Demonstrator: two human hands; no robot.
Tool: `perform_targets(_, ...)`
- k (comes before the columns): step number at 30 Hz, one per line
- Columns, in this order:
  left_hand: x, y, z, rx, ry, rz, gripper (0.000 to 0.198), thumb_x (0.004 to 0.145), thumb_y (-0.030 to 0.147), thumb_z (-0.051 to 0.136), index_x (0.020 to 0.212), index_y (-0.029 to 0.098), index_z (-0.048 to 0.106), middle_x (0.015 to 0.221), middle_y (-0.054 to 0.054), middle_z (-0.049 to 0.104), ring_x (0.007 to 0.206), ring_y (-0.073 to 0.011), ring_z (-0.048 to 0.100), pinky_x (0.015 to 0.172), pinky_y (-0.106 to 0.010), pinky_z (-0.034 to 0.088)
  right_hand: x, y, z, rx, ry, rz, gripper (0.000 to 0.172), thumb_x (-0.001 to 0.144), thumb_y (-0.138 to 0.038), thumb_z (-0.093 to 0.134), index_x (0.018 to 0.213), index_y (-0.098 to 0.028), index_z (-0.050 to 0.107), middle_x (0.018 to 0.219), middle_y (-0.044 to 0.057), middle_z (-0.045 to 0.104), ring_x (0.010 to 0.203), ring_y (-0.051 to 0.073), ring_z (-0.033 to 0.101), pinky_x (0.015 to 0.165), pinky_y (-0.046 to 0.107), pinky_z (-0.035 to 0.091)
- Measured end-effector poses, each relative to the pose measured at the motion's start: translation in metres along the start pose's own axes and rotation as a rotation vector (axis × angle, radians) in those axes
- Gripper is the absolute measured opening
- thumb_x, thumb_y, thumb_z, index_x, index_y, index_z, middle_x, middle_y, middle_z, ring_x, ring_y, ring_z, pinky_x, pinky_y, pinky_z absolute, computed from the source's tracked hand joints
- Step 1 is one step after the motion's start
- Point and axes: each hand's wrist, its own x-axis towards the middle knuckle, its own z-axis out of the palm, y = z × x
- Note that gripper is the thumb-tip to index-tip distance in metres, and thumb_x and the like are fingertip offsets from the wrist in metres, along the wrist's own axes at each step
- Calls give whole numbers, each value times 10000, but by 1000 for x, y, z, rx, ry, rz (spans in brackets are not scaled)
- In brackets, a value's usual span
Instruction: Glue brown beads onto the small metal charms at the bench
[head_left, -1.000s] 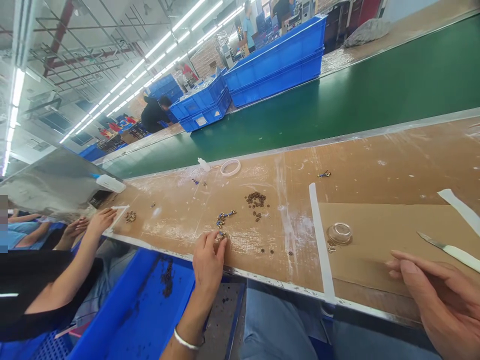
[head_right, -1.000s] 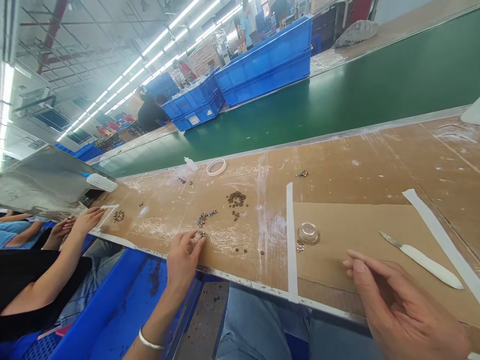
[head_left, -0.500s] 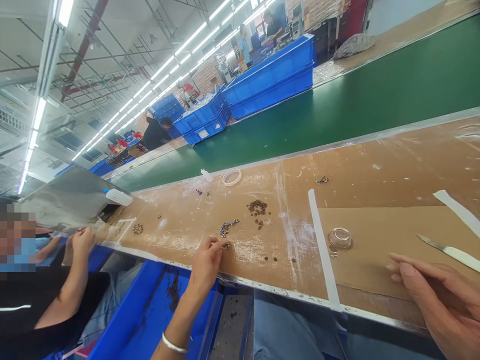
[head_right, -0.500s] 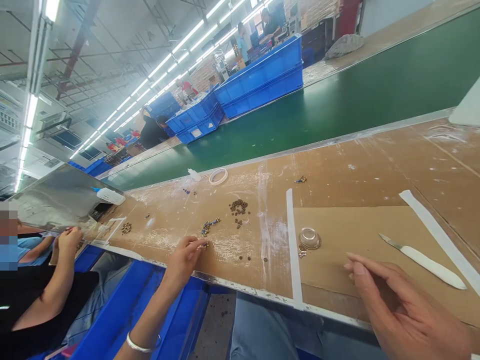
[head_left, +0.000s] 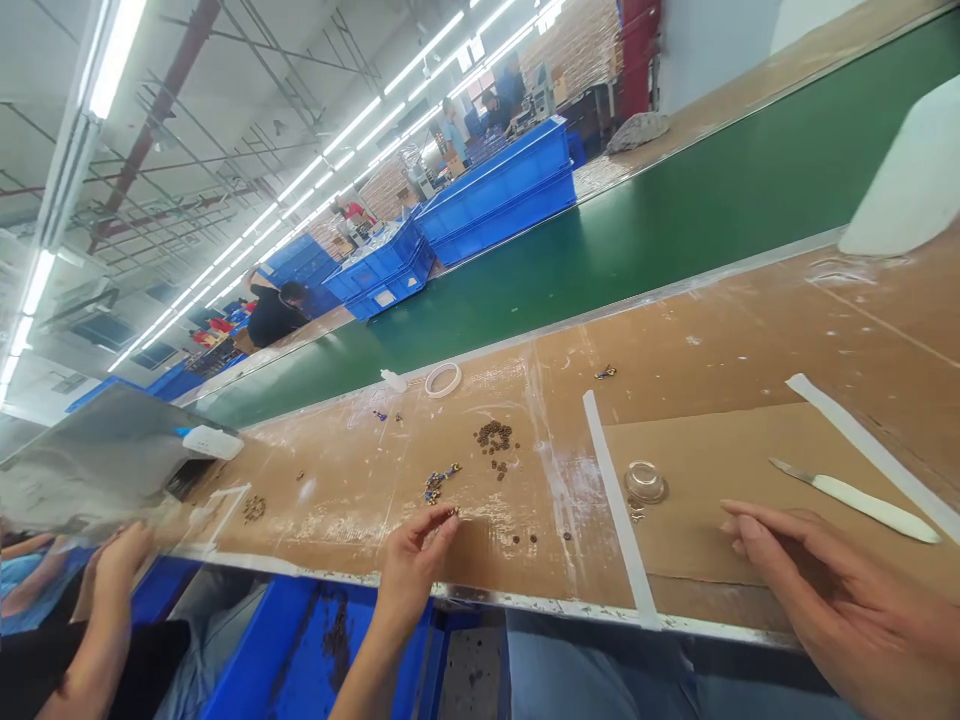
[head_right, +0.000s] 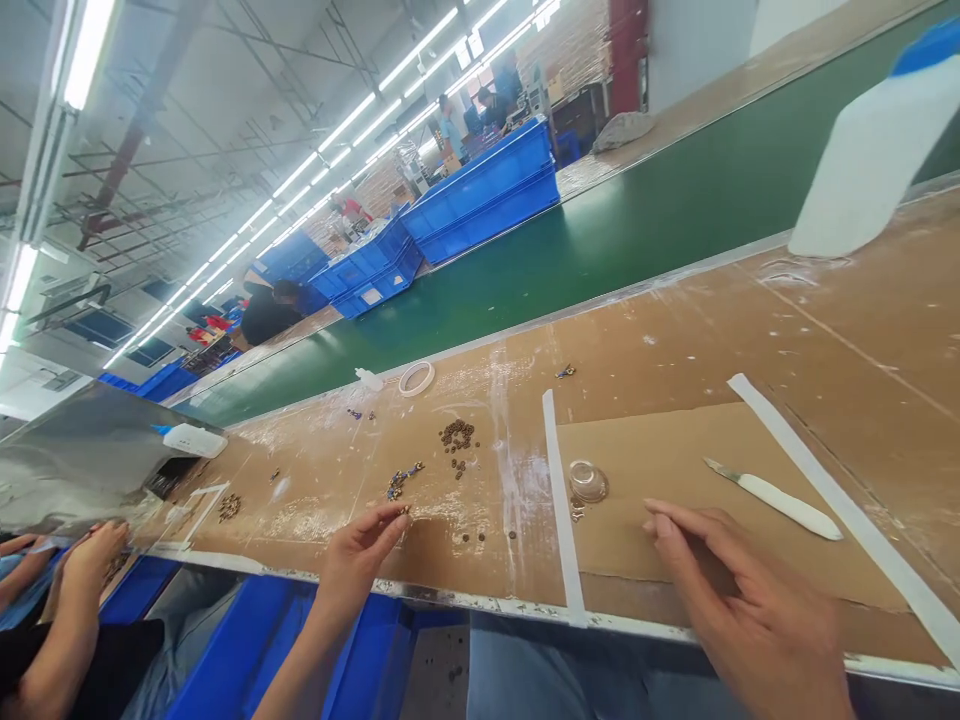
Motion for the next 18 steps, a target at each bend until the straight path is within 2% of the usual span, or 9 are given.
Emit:
perform_targets(2,-1,20,11,-126,-49,-37,265,798,410,706,946,200,771,954,-70,763,916,-208,702,842,-326,558,1,-1,-1,52,-52,-66,344,818,-583,537,835,-298,729,766,-17,753,677,157,715,631,239,568)
perform_targets(4,1,42,23,-190,-100,-9,266,786,409,724,947,204,776,956,-65,754,928,-195,693,834,-294,555,2,0,0,102,-37,-113,300,853,-512,536,850,-273,718,776,-10,750,667,151,708,648,243,569)
perform_targets(9,12,89,61,-209,-156,101,239,733,391,772,875,199,760,775,-30,732,729,-158,676,669,-244,558,5,-2,5,223,44,-237,155,901,-299,554,902,-231,693,770,-1,721,670,112,681,646,211,551)
perform_targets(13,19,123,88,-63,-288,295,136,815,343,699,834,218,751,803,-22,740,747,-160,677,694,-256,549,8,-5,3,283,43,-248,151,923,-228,521,934,-214,671,760,11,692,669,106,653,602,209,532)
perform_targets(18,29,159,112,172,-366,614,124,878,264,614,827,227,721,787,-2,735,736,-153,679,689,-254,529,9,-4,2,306,62,-266,154,925,-186,503,941,-220,652,746,2,677,647,107,627,605,232,519)
